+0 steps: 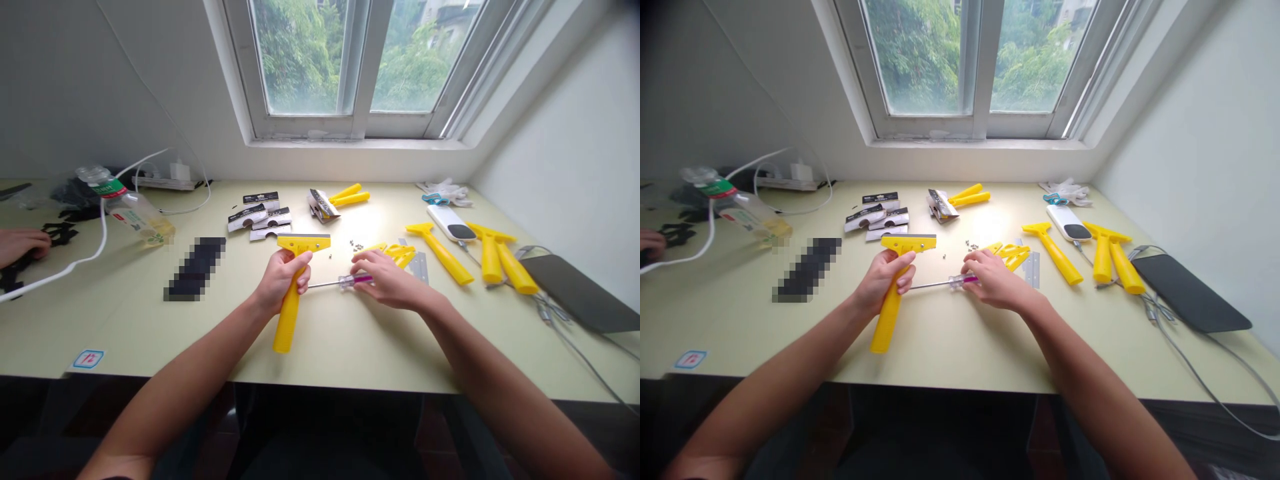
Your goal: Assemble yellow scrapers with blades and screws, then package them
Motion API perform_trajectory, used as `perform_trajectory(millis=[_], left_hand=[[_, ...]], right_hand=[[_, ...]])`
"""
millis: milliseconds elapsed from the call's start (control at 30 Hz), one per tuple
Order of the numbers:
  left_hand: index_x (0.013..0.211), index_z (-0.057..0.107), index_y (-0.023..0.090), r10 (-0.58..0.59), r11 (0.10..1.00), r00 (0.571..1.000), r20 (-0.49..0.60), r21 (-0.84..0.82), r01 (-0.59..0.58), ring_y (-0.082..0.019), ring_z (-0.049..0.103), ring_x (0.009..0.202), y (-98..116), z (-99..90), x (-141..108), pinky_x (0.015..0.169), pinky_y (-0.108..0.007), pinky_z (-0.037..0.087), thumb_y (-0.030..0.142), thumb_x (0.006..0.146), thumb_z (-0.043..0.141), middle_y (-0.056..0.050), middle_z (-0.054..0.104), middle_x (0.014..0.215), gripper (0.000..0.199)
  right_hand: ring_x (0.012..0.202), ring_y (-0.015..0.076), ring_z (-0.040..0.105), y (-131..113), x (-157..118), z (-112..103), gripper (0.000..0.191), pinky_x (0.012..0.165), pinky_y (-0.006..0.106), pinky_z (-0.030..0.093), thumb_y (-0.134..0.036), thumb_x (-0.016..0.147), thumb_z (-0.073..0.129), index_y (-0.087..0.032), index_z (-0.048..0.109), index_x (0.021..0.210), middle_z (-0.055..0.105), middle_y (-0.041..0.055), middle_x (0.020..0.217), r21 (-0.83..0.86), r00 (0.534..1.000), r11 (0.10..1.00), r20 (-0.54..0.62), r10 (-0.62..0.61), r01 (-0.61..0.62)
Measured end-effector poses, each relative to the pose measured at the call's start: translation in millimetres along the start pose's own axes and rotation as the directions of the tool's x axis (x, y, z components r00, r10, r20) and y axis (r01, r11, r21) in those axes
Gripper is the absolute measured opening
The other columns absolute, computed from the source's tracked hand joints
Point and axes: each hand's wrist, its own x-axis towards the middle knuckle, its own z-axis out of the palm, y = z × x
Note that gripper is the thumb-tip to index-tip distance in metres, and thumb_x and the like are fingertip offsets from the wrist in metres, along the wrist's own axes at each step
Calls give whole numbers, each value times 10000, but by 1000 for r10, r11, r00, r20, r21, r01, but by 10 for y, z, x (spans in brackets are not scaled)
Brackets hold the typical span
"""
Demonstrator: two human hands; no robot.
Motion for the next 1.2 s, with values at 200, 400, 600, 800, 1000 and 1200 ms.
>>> perform_trajectory(millis=[200,400,600,800,1000,1200], left_hand=[[901,570,140,41,999,998,-46,-8,-42,-7,386,417,49,-26,21,354,-152,355,299,757,769,41,507,723,292],[894,564,145,62,998,994,-92,-16,-64,-10,397,416,86,-39,26,350,-152,346,282,730,784,40,518,716,307],[882,552,156,73,997,987,-141,28,-69,-29,412,403,68,-80,52,355,-164,349,279,747,766,51,506,635,281],[851,511,161,45,997,979,-200,76,-30,-39,411,371,58,-32,47,346,-167,336,294,741,768,79,465,560,310],[850,508,164,29,996,981,-191,92,-12,-47,412,352,42,-2,32,349,-174,336,324,732,779,85,462,521,336],[852,502,167,17,995,983,-184,103,2,-51,406,351,34,-15,39,357,-175,340,308,758,744,89,453,497,295]], right_hand=[[879,236,683,81,-111,-267,193,793,400,575,-384,872,647,-236,681,991,714,74,999,177,977,970,162,138,-167],[595,175,689,192,-328,-610,285,507,283,574,-386,752,805,-196,707,942,720,40,752,600,957,797,-181,228,-76],[548,178,699,262,-449,-690,142,454,295,581,-298,778,797,-213,690,816,758,61,840,702,846,700,-447,289,132],[588,183,722,212,-331,-574,163,553,341,642,-256,771,804,-197,653,786,764,52,869,659,737,708,-606,300,254],[599,169,724,218,-303,-551,171,564,319,645,-251,773,805,-185,647,783,762,55,874,645,726,724,-617,305,244],[611,173,727,231,-312,-558,173,575,324,652,-245,780,801,-180,641,769,762,61,867,649,727,724,-611,313,234]])
